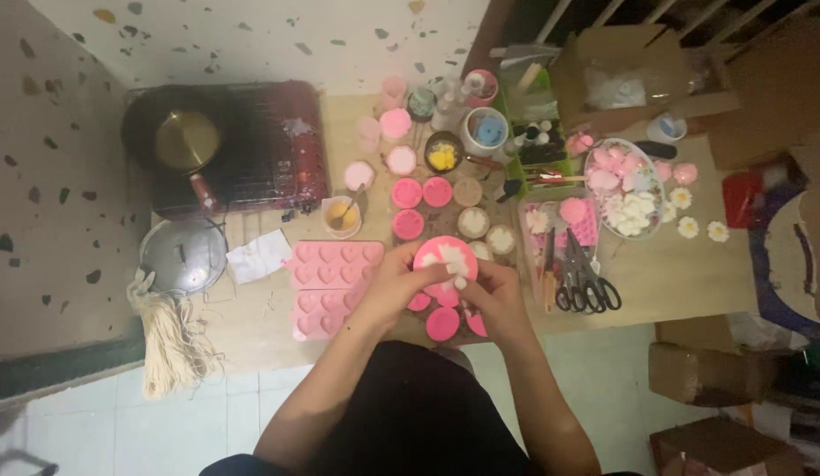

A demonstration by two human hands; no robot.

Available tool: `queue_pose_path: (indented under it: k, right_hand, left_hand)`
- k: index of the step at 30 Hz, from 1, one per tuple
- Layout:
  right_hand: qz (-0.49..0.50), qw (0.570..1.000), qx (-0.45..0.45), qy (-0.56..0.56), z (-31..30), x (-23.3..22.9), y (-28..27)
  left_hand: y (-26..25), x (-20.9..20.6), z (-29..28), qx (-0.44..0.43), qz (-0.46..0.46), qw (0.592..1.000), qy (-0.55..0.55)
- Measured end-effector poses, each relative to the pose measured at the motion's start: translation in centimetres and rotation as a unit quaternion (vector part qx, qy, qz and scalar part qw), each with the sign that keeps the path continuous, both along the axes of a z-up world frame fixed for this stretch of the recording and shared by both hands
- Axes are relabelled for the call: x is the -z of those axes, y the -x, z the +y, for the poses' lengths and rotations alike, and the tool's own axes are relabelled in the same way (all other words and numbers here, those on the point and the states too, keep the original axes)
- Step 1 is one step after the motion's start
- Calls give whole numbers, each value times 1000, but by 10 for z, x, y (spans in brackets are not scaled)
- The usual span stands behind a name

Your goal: The person is preparing decorative candles by removing flower-shaped wax from molds and inspecting them.

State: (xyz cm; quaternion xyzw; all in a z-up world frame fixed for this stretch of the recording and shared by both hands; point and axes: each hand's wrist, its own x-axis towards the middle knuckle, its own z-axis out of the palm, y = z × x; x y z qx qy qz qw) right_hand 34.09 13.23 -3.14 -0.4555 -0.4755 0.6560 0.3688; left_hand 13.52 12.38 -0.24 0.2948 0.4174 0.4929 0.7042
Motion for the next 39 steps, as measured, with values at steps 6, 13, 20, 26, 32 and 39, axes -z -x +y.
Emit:
queue_pose_path:
  k: [6,13,20,26,32,39]
  right_hand:
    - [78,993,3,-92,-17,-13,-19]
    - [72,993,-6,-97,-14,-10,-36]
    - [-26,993,-54,-99,13,-22,-41]
    - [47,988,-101,-103,13,-24,-44]
    - [64,979,-170,-89,20,-22,-47]
    - [48,978,-187,-76,28,-49,-28]
  left_hand:
    - [-10,-18,-4,67,-78,995,8]
    - [-19,-23,7,93,-137,984,63]
    - [-17,-35,9,93,70,990,-76]
    - [-7,-37,15,154,-12,985,-73]
    - [4,-23,22,185,-25,980,-68]
    - [14,-54,20,225,97,954,-175]
